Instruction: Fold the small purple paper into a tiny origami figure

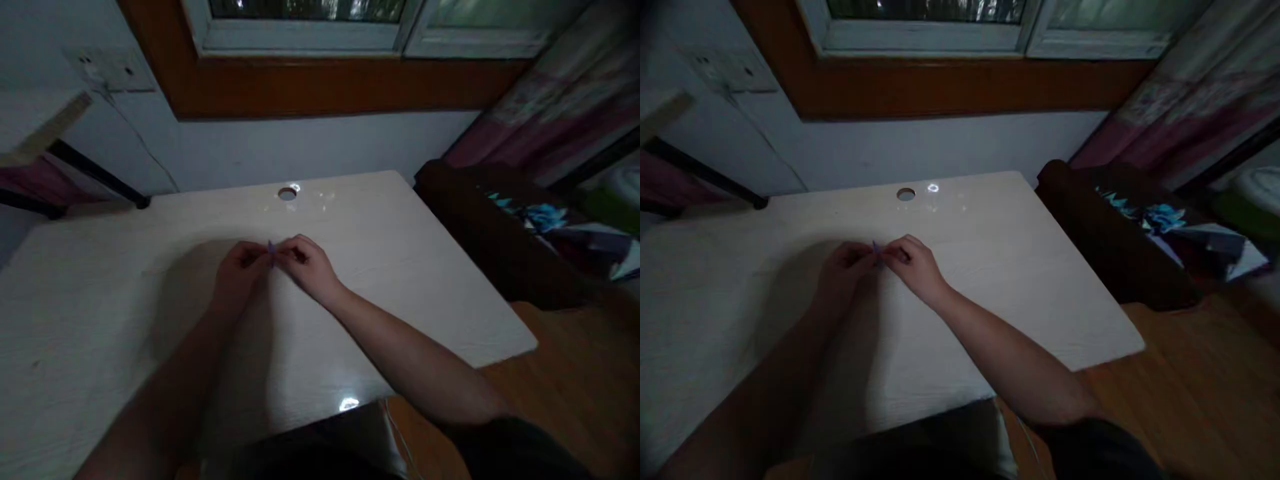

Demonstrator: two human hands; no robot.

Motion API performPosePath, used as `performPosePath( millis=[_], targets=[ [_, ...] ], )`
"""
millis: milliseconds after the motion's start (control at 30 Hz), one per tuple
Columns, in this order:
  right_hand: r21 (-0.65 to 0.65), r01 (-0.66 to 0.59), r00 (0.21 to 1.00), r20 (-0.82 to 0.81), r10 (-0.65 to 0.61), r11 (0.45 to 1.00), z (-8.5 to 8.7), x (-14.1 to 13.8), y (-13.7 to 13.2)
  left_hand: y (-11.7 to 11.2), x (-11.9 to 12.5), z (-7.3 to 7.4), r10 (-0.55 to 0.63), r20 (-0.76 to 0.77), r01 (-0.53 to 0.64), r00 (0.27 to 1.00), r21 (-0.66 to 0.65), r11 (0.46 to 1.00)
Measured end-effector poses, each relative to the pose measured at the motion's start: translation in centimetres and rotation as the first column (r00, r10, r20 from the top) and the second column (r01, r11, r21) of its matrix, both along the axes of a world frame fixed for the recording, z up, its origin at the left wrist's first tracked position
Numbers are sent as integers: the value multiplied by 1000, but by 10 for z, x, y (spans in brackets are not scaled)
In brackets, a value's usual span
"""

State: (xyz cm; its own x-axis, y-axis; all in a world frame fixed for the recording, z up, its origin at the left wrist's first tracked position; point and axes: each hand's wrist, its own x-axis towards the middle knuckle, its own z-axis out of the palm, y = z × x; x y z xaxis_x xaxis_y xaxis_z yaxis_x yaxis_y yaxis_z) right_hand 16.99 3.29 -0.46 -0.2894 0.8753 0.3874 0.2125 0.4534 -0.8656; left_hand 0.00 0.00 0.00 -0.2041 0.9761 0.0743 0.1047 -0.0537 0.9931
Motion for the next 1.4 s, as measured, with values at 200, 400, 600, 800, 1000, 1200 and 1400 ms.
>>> performPosePath(
  millis=[200, 400, 600, 800, 1000, 1200, 1400],
  targets=[
    [-19, 17, 1000, -3, -17, 1000, 2, 1, -1, -3, 0, -3, -73, -78, 74, 994, 10, 997],
    [55, -33, 997, 69, 29, 998, 7, 4, -3, -4, 0, 4, -45, -229, 41, 972, -21, 999],
    [116, -29, 996, 91, 19, 993, 9, 5, -3, -3, 1, 4, -80, -66, 75, 995, -84, 994],
    [145, -39, 997, 74, 28, 989, 8, 6, -4, -2, 0, 2, -92, 110, 104, 990, -110, 988],
    [176, -35, 998, 66, 24, 984, 5, 5, -3, -2, 0, 4, -127, 122, 141, 984, -120, 983],
    [249, -53, 995, 100, 29, 967, 5, 6, -4, -2, -1, 2, -129, 176, 152, 976, -125, 980],
    [316, -93, 990, 131, 53, 944, 6, 8, -4, -2, -3, 0, -139, 245, 175, 959, -128, 976]
  ],
)
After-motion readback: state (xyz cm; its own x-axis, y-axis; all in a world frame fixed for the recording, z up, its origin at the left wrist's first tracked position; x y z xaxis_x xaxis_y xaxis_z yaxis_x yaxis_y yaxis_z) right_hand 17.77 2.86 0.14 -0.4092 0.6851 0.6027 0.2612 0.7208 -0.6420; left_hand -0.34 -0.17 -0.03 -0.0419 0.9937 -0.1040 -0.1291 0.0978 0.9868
